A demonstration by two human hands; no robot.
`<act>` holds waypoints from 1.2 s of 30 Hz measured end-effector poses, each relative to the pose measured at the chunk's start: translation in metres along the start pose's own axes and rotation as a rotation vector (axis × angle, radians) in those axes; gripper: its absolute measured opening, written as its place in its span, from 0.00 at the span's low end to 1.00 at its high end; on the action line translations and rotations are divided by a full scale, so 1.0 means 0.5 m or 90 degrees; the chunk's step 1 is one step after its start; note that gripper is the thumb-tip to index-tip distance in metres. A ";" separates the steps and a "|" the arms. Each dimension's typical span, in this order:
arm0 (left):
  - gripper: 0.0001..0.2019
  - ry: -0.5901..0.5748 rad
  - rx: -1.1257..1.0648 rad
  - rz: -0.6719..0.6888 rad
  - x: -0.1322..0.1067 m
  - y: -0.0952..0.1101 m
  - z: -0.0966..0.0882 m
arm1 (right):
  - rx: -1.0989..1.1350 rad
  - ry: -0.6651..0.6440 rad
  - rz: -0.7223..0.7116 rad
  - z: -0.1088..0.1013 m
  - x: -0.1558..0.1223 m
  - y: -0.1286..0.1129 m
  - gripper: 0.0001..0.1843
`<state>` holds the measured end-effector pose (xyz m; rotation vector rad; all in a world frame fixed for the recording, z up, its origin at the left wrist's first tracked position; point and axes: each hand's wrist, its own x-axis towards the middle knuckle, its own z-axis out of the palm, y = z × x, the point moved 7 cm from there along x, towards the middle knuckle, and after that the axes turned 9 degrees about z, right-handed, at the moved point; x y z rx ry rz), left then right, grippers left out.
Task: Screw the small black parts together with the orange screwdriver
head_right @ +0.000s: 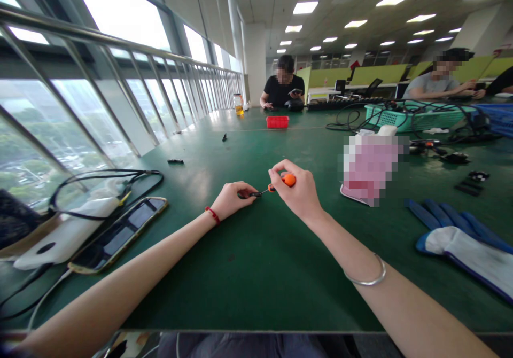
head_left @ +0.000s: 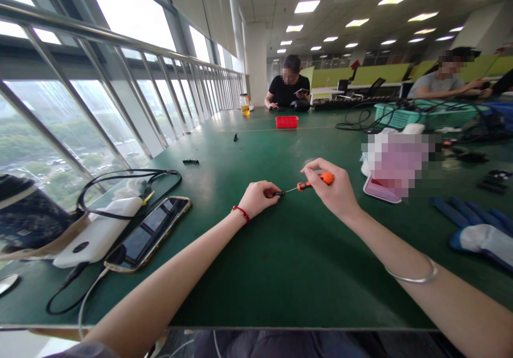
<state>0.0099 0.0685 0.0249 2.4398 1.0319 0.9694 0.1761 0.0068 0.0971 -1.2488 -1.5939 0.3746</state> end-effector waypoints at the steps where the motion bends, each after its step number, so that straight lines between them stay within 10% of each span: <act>1: 0.10 0.000 0.001 -0.003 0.000 0.000 0.000 | 0.003 -0.003 -0.014 0.000 -0.001 -0.004 0.11; 36: 0.10 -0.010 -0.016 -0.032 0.000 -0.002 -0.002 | 0.053 -0.010 0.010 0.001 0.010 0.017 0.08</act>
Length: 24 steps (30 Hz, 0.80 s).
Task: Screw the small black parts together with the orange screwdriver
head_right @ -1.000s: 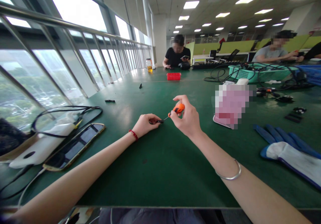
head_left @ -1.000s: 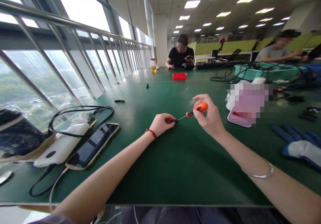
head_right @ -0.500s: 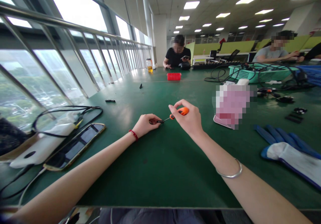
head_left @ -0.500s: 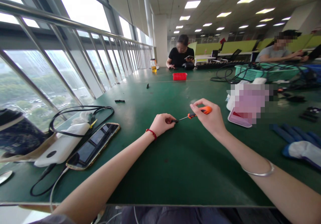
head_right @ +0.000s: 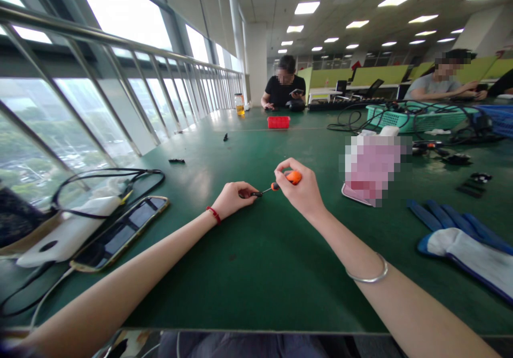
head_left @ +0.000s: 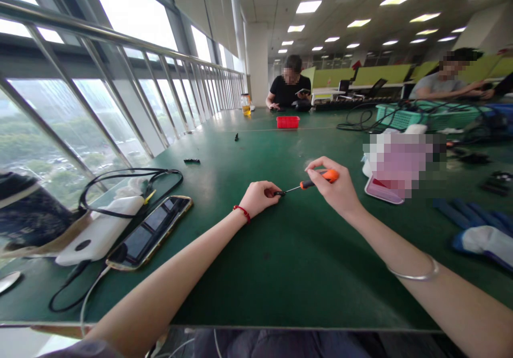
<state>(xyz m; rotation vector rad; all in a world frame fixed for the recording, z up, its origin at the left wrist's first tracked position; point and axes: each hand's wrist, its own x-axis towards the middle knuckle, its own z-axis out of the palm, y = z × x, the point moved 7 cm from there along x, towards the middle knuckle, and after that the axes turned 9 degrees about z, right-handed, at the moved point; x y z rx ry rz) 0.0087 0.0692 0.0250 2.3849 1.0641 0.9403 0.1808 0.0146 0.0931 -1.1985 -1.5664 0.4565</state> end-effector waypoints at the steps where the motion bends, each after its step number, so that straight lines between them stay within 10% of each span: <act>1: 0.10 0.000 -0.002 -0.001 0.000 -0.001 0.000 | 0.004 -0.016 -0.009 0.002 0.000 -0.001 0.06; 24: 0.10 -0.006 -0.039 -0.010 0.001 -0.016 0.006 | 0.030 0.004 0.007 -0.006 0.010 0.013 0.08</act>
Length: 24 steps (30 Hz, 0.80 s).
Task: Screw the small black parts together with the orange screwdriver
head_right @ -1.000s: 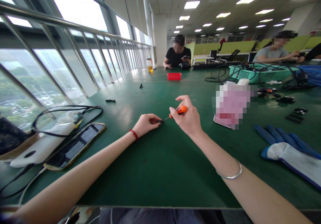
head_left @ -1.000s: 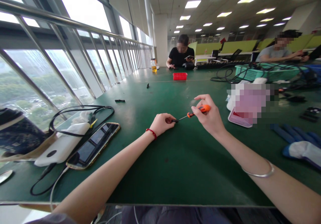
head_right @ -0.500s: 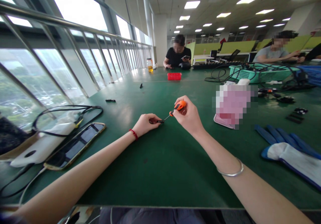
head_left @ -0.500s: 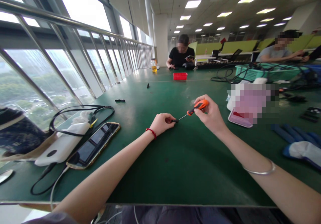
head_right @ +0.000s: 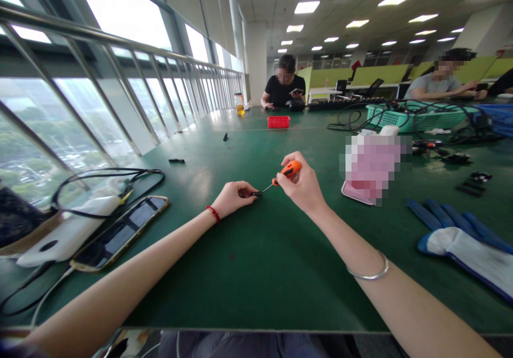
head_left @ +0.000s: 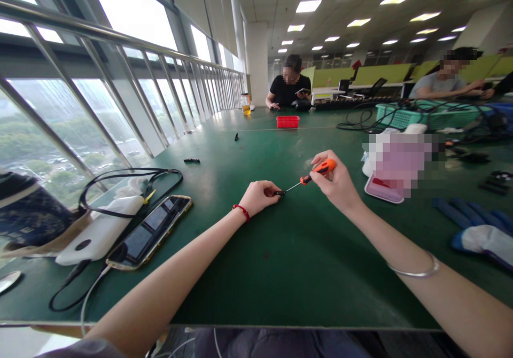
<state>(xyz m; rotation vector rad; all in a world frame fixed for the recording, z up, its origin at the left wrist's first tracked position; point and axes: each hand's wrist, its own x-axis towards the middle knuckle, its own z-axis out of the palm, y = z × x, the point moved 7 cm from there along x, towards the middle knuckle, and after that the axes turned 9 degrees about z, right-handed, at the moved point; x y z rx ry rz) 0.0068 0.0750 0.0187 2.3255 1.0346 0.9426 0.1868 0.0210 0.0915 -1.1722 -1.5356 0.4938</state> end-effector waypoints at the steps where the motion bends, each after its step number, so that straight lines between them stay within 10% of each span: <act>1: 0.10 -0.001 0.001 0.000 0.000 0.001 0.000 | -0.011 -0.002 0.006 0.000 0.000 0.001 0.08; 24: 0.10 -0.001 0.004 -0.001 -0.001 0.007 -0.002 | -0.047 0.022 0.016 -0.002 -0.007 0.000 0.11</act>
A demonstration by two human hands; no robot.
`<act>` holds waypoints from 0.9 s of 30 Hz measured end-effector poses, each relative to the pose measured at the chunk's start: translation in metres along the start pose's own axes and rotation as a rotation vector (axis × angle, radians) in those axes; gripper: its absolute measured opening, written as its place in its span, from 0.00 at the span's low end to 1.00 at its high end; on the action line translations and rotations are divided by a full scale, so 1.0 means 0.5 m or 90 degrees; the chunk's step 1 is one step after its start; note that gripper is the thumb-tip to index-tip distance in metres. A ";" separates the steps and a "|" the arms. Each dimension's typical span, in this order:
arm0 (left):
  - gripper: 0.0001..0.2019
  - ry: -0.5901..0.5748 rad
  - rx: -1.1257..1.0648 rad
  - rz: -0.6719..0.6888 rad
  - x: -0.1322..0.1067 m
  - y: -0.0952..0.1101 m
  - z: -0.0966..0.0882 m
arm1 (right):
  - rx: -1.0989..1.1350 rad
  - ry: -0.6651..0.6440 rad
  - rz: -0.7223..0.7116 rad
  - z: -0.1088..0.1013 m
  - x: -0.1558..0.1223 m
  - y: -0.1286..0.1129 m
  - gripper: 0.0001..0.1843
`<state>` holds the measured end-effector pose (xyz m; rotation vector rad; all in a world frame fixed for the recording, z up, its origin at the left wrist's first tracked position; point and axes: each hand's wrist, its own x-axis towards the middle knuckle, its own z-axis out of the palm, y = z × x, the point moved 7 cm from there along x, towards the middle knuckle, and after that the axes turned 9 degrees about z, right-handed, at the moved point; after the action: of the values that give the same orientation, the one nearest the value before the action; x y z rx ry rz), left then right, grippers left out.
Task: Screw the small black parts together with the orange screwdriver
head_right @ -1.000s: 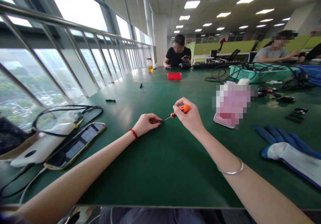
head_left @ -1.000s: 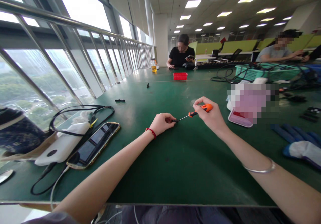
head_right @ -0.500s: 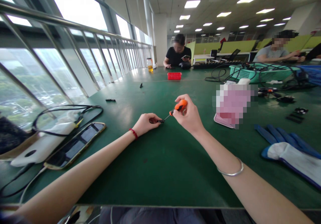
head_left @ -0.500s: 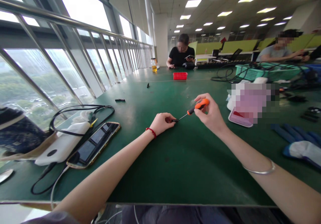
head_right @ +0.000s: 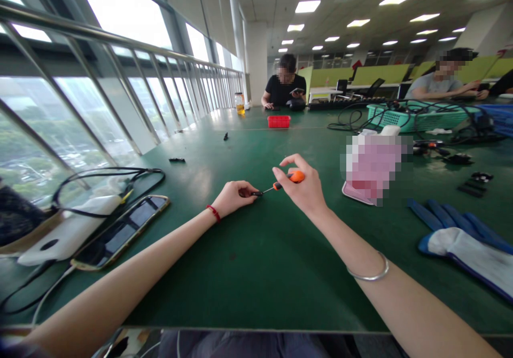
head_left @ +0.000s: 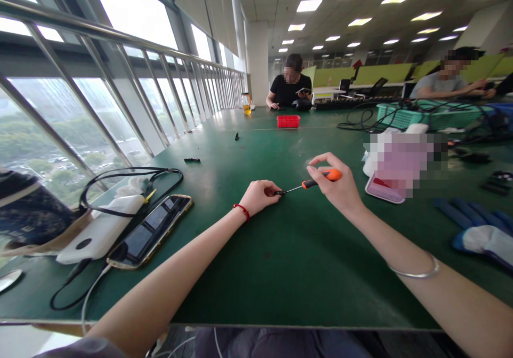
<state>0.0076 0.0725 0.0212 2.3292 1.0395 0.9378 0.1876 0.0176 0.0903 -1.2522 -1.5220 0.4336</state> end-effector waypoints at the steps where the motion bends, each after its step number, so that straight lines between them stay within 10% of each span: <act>1: 0.10 0.000 0.001 0.000 0.000 0.000 0.000 | -0.004 -0.002 0.006 0.000 0.000 0.001 0.12; 27: 0.10 -0.001 -0.004 -0.009 0.000 0.000 0.000 | -0.004 -0.019 -0.027 0.005 -0.002 -0.012 0.10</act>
<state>0.0075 0.0725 0.0212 2.3145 1.0504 0.9317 0.1824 0.0154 0.0939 -1.2210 -1.5743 0.4210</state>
